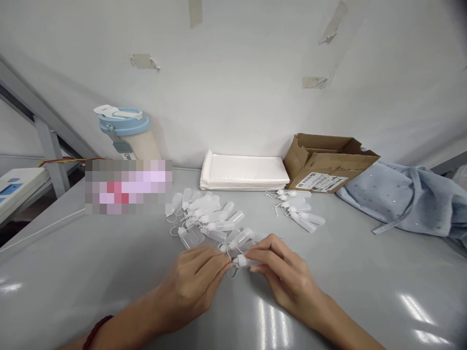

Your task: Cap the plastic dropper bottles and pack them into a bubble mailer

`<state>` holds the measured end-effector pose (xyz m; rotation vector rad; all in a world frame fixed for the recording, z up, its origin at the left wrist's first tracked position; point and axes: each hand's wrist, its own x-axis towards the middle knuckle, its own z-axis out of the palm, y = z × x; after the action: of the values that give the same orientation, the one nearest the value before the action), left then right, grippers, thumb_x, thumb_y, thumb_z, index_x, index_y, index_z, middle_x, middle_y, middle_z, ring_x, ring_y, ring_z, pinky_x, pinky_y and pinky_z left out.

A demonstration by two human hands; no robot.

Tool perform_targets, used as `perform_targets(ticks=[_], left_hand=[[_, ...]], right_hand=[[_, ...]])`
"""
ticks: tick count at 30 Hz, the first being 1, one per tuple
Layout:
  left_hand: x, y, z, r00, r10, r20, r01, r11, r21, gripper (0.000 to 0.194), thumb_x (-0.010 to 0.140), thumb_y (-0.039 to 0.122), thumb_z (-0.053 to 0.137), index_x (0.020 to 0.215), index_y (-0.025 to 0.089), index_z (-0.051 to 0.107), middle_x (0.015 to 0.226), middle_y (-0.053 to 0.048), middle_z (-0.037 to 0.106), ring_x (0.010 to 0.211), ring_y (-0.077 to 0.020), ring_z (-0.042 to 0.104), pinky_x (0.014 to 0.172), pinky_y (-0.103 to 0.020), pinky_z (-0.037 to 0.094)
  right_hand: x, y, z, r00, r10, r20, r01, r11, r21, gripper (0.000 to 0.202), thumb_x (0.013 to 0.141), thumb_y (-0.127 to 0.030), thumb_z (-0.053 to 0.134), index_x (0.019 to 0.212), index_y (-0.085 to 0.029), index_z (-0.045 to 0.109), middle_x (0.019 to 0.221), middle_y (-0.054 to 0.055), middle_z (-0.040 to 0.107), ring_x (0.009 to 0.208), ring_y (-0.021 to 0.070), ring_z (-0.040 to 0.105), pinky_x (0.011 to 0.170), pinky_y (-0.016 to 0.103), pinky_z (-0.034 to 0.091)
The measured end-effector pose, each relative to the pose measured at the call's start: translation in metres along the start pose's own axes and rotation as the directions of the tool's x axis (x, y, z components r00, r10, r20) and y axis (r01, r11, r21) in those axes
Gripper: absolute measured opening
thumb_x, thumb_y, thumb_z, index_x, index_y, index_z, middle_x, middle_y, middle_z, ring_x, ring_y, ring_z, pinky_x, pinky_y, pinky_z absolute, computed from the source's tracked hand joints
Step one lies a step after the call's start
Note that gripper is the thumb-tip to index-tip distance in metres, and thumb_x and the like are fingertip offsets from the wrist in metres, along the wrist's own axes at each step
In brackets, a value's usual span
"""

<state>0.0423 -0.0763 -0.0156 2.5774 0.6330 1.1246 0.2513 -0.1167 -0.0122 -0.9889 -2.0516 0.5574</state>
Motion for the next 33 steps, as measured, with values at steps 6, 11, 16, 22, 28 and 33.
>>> perform_targets(ticks=[6, 11, 16, 22, 28, 33], left_hand=[[0.000, 0.000, 0.004, 0.999, 0.033, -0.017, -0.032, 0.999, 0.035, 0.016, 0.085, 0.001, 0.048, 0.084, 0.014, 0.058, 0.069, -0.004, 0.064, 0.060, -0.0143, 0.059, 0.055, -0.025, 0.048], [-0.002, -0.001, 0.004, 0.998, 0.062, -0.017, -0.060, 0.993, 0.105, 0.017, 0.085, 0.002, 0.047, 0.085, 0.015, 0.058, 0.069, -0.003, 0.065, 0.062, -0.0146, 0.061, 0.059, -0.026, 0.051], [0.002, -0.008, -0.003, 0.997, 0.076, -0.003, -0.075, 0.986, 0.150, 0.015, 0.084, 0.002, 0.051, 0.085, 0.014, 0.059, 0.068, -0.003, 0.065, 0.061, -0.0145, 0.059, 0.059, -0.027, 0.050], [0.003, -0.018, -0.011, 0.995, -0.082, -0.055, 0.093, 0.965, 0.243, 0.009, 0.085, 0.008, 0.054, 0.081, 0.015, 0.058, 0.067, -0.001, 0.063, 0.061, -0.0130, 0.057, 0.059, -0.025, 0.045], [0.000, -0.018, -0.012, 0.986, -0.153, 0.071, 0.127, 0.951, 0.281, 0.022, 0.088, 0.016, 0.053, 0.066, 0.017, 0.054, 0.059, 0.002, 0.056, 0.054, -0.0117, 0.050, 0.054, -0.024, 0.039], [0.001, -0.018, -0.012, 0.987, -0.154, 0.035, 0.139, 0.954, 0.265, 0.024, 0.088, 0.019, 0.053, 0.064, 0.017, 0.053, 0.056, 0.003, 0.052, 0.050, -0.0102, 0.045, 0.052, -0.023, 0.036]], right_hand=[[-0.001, 0.001, -0.001, 0.998, 0.025, 0.058, -0.027, 0.999, 0.027, 0.039, 0.082, 0.005, 0.037, 0.111, -0.014, 0.055, 0.093, 0.008, 0.049, 0.077, 0.0136, 0.054, 0.065, 0.024, 0.052], [0.000, -0.001, -0.003, 0.996, 0.056, 0.075, -0.057, 0.998, 0.007, 0.030, 0.087, -0.005, 0.043, 0.113, -0.014, 0.055, 0.090, 0.008, 0.052, 0.072, 0.0155, 0.055, 0.060, 0.028, 0.050], [0.006, 0.001, -0.009, 0.990, 0.085, 0.116, -0.081, 0.996, -0.035, 0.028, 0.091, -0.013, 0.043, 0.118, -0.016, 0.053, 0.100, 0.010, 0.059, 0.088, 0.0179, 0.059, 0.074, 0.029, 0.051], [0.005, 0.054, -0.043, 0.982, 0.168, -0.081, -0.182, 0.773, -0.608, 0.030, 0.093, -0.019, 0.037, 0.119, -0.014, 0.051, 0.122, 0.016, 0.055, 0.110, 0.0247, 0.054, 0.087, 0.039, 0.046], [-0.008, 0.106, -0.072, 0.959, 0.234, -0.161, -0.279, 0.664, -0.693, 0.033, 0.089, -0.014, 0.033, 0.110, -0.015, 0.058, 0.115, 0.016, 0.062, 0.103, 0.0307, 0.058, 0.078, 0.046, 0.044], [-0.011, 0.108, -0.071, 0.938, 0.294, -0.183, -0.334, 0.628, -0.703, 0.029, 0.088, -0.021, 0.039, 0.109, -0.018, 0.060, 0.111, 0.013, 0.063, 0.100, 0.0306, 0.056, 0.077, 0.045, 0.042]])
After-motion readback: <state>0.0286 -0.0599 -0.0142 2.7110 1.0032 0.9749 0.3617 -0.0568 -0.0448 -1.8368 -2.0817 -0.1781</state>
